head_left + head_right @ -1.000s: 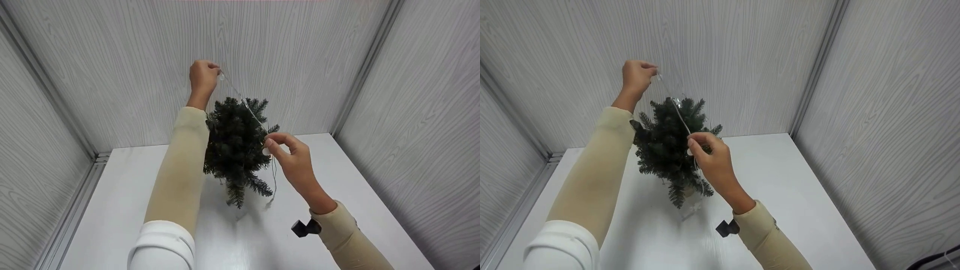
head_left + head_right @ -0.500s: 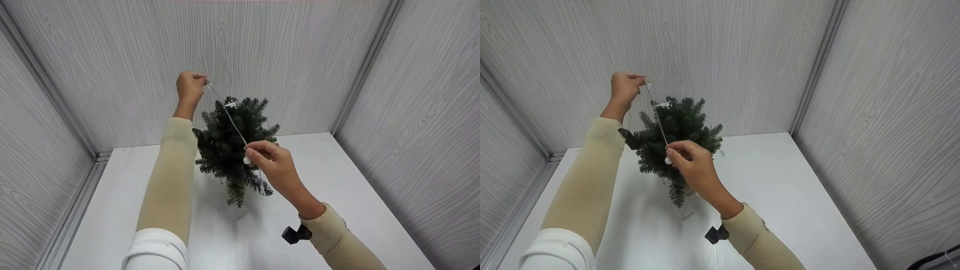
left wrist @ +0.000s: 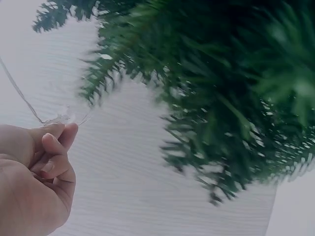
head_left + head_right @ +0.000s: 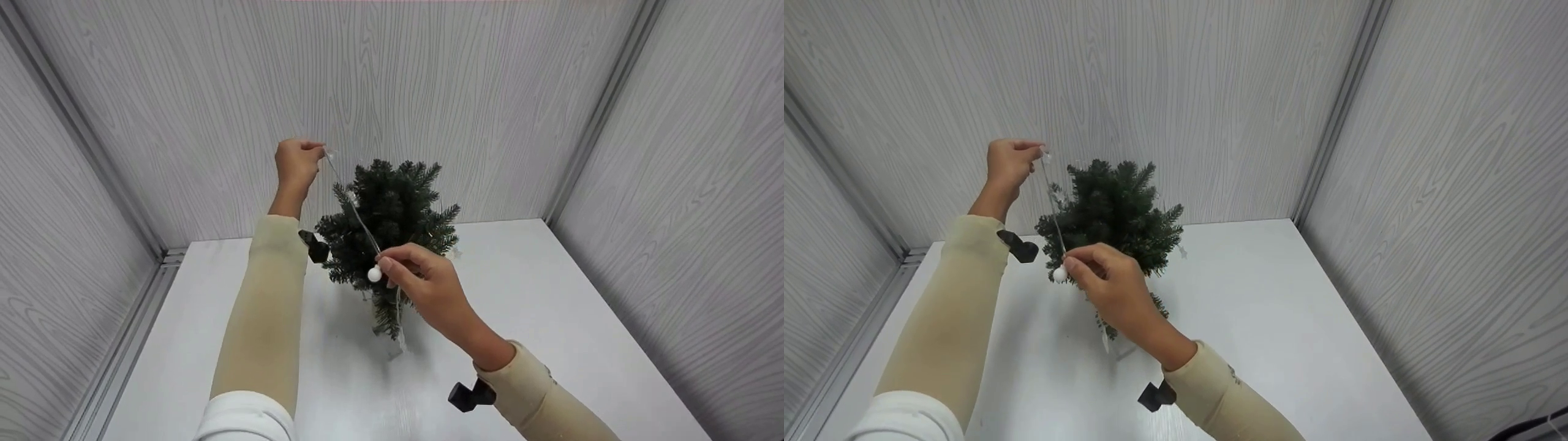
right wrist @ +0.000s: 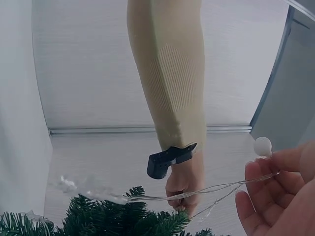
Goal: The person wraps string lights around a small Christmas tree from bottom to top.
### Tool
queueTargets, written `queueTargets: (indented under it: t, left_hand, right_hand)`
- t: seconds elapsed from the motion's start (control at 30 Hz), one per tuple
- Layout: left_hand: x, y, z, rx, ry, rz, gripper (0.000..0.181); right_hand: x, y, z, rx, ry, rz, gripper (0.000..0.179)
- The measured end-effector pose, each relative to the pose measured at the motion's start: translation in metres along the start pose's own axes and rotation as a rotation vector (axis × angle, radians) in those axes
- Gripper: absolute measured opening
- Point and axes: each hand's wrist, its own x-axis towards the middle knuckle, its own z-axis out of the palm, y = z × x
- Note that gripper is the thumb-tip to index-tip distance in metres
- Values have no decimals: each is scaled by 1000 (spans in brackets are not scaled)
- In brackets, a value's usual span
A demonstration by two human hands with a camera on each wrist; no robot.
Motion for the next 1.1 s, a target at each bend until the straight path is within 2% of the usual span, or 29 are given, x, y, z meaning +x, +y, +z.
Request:
queueTargets:
  t: [0.17,0.57,0.87,1.1]
  left_hand:
    - [-2,-21,0,25,2,-25,24]
    - [-11,-56,-7,-34,-29,-84,27]
    - [-21,-71,-8,-75,-30,-71,27]
    - [-34,-83,-12,-169,-27,-73,26]
  right_hand:
    - [-2,7,6,-28,-46,12,19]
    - [-11,15,12,-13,-121,41,20]
    - [-17,12,13,17,-155,15,19]
    - [-23,9,13,43,-154,-35,19]
